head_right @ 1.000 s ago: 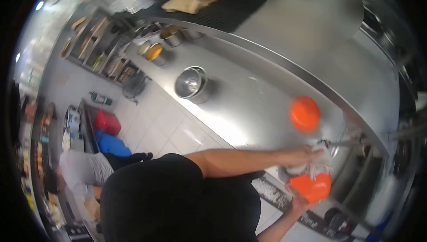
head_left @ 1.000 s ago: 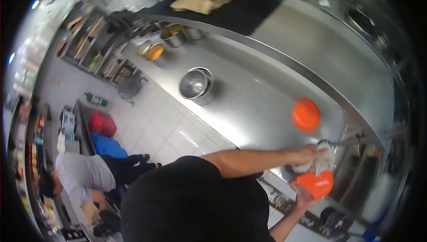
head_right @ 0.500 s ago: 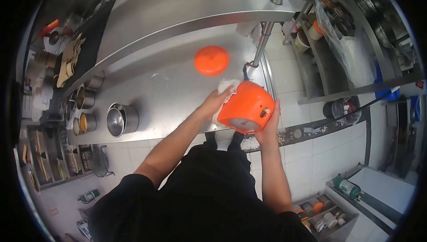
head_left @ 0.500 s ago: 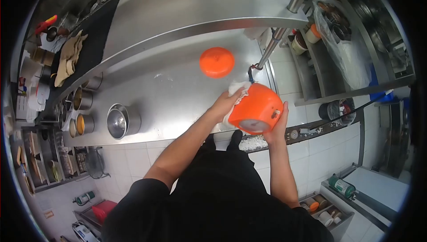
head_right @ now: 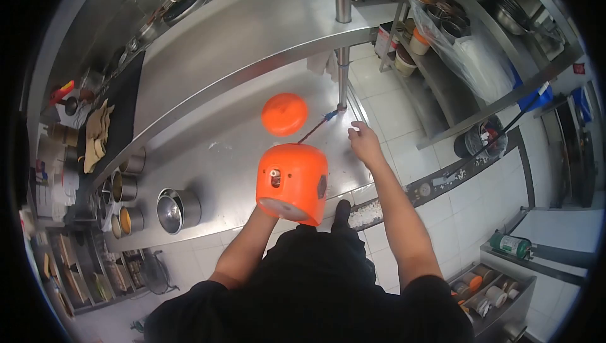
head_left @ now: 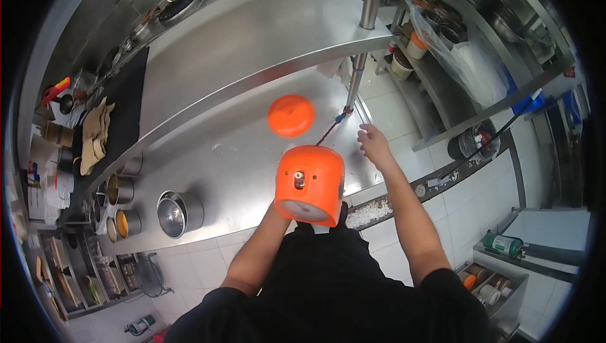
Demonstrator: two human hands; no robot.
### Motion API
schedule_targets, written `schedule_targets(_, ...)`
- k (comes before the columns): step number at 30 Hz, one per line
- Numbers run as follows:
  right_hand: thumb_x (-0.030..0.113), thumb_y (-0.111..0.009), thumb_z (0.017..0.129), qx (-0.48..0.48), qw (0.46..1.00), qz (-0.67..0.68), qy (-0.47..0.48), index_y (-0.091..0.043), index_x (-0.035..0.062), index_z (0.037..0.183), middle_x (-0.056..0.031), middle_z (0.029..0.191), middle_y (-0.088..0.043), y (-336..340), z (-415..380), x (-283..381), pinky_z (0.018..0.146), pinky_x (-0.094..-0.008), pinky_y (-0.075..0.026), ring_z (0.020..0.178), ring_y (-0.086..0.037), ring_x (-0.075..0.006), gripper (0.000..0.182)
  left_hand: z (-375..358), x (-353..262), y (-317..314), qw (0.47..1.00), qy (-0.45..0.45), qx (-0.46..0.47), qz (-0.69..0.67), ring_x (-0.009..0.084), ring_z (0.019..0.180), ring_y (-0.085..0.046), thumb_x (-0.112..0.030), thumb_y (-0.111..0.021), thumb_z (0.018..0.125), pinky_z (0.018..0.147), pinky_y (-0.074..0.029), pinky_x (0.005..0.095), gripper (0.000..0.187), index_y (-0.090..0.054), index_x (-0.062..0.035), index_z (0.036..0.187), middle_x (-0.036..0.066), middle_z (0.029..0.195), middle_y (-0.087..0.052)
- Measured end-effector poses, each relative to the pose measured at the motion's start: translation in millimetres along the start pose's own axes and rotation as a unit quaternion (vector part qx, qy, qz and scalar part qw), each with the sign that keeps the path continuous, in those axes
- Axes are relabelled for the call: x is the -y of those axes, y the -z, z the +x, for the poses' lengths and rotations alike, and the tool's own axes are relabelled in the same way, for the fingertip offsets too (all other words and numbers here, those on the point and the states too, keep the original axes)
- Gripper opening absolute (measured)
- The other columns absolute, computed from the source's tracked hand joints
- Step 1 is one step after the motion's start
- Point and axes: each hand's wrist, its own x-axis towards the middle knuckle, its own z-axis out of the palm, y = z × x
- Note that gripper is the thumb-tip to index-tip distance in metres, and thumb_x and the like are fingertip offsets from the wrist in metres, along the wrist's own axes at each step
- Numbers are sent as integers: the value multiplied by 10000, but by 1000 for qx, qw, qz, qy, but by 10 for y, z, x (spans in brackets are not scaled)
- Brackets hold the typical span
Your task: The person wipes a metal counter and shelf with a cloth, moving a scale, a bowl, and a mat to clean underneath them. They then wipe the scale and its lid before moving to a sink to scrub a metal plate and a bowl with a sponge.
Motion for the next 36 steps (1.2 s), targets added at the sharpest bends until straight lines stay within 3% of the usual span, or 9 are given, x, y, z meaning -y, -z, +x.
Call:
schedule_targets(1,391,-511,1062,18,987,128,-92,-609,12,1286,-171,1201,-702,-57,215,-38,787,-425,-559,943,-706,-276,450,-21,19,-70,1000,11,6,2,356,1197,-637,-614,-431,1024,1003,-548,526,671,-528,-81,1420,170,1369,-614)
schedule_targets(3,320,-534,1049,59,885,379,-263,-598,14,1252,-199,1165,-714,-233,521,59,784,-438,-567,971,-710,-284,373,-102,44,-304,999,34,16,9,369,1175,-647,-642,-448,1006,977,-559,538,689,-535,-94,1414,174,1358,-619)
schedule_targets(6,242,-546,1026,63,809,542,-218,-574,15,1181,-181,1055,-719,-464,803,150,751,-434,-574,903,-706,-276,277,-133,80,-398,999,31,36,6,383,1159,-653,-650,-442,1007,962,-563,543,689,-541,-98,1408,178,1345,-625)
schedule_targets(9,203,-569,986,-49,819,535,-202,-595,36,992,-106,823,-664,-635,1110,-6,618,-394,-534,699,-643,-231,169,-148,127,-223,999,39,-9,21,397,1147,-655,-655,-440,1005,955,-565,539,689,-547,-103,1403,181,1337,-627)
schedule_targets(15,201,-541,921,-56,858,484,-160,-555,84,734,10,595,-443,-238,1098,136,446,-331,-324,481,-383,-124,221,-7,186,35,999,7,-16,46,369,1275,-594,-677,-482,972,1067,-511,540,758,-518,-94,1455,182,1430,-573)
schedule_targets(19,222,-505,925,33,854,516,-48,-547,68,816,40,606,-357,237,805,794,467,-301,-310,506,-340,-102,193,-5,251,-77,998,22,38,46,344,1321,-565,-654,-539,953,1100,-492,532,776,-489,-91,1485,168,1473,-542)
schedule_targets(25,213,-536,954,-22,905,426,13,-590,33,941,-51,722,-554,435,150,1601,553,-331,-490,591,-539,-170,188,-181,226,-524,991,21,121,44,325,1255,-601,-365,-548,1040,1039,-536,509,516,-492,-79,1465,156,1407,-583)
schedule_targets(31,299,-559,992,62,912,404,10,-593,10,1275,-155,1081,-718,209,-275,1559,784,-379,-581,914,-708,-241,405,-570,-86,-681,986,-103,47,119,310,1203,-631,-358,-540,1054,996,-564,470,459,-518,-77,1416,153,1359,-602)
schedule_targets(36,563,-552,1011,367,854,370,5,-411,47,1529,-142,1324,-649,-66,-969,1604,988,-417,-526,1181,-653,-268,745,-1095,-296,-1117,965,-204,-20,165,297,1159,-657,-352,-533,1066,961,-587,437,415,-539,-75,1376,150,1320,-619)
